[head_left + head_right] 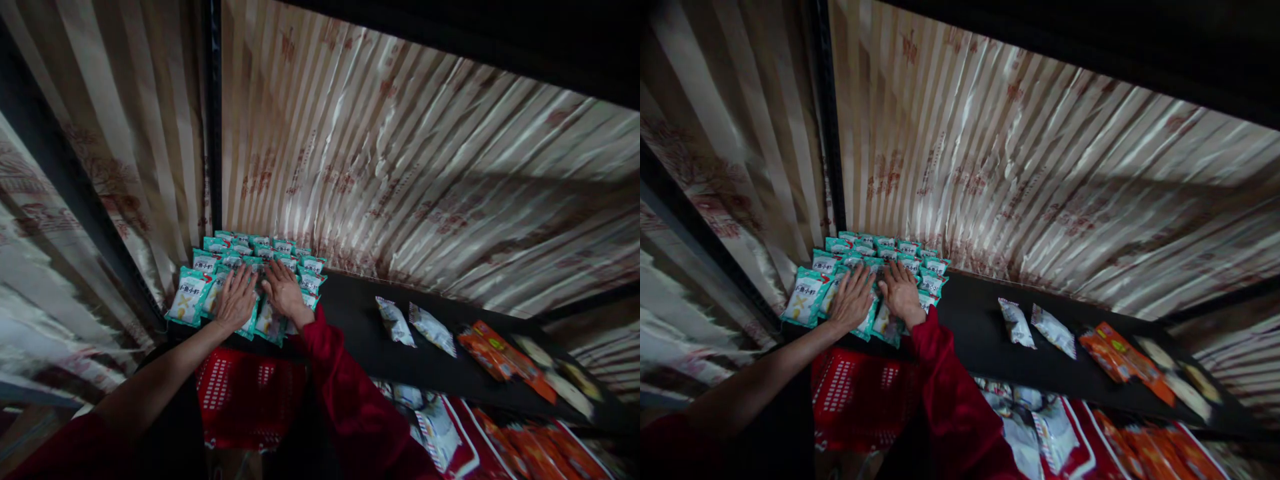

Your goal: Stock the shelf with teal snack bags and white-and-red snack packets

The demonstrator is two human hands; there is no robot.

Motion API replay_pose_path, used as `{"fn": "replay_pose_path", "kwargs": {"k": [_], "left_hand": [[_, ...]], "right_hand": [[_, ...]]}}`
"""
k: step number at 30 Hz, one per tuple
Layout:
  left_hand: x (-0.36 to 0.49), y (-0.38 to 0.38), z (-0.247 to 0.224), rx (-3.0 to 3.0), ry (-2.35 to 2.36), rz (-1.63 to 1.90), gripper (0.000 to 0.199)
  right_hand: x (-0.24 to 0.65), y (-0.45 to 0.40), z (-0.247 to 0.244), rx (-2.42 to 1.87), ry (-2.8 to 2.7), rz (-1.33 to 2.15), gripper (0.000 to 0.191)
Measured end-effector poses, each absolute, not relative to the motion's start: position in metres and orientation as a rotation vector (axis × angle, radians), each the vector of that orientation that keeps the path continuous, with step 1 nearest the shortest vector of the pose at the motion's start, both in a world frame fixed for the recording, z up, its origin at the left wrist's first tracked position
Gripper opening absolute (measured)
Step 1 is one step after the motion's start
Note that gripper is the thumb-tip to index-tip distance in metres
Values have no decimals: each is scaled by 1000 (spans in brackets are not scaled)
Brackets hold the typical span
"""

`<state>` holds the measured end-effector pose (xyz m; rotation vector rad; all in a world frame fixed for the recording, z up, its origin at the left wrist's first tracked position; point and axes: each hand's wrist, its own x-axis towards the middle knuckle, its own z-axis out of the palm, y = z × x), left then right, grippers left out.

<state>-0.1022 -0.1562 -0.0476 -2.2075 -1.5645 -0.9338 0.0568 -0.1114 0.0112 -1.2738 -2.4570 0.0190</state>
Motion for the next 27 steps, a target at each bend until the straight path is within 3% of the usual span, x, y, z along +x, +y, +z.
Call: {"fn": "replay_pose_path", "kwargs": {"k": [10,27], "left_hand": [[-96,-172,-81,-2228,-1563,-909,54],[-96,-172,-82,-2193,-1555,-930,46]], "right_hand": [[34,-77,-4,-1285,-2578,-17,44],[29,-77,0,-1394,-2605,-57,49]]}}
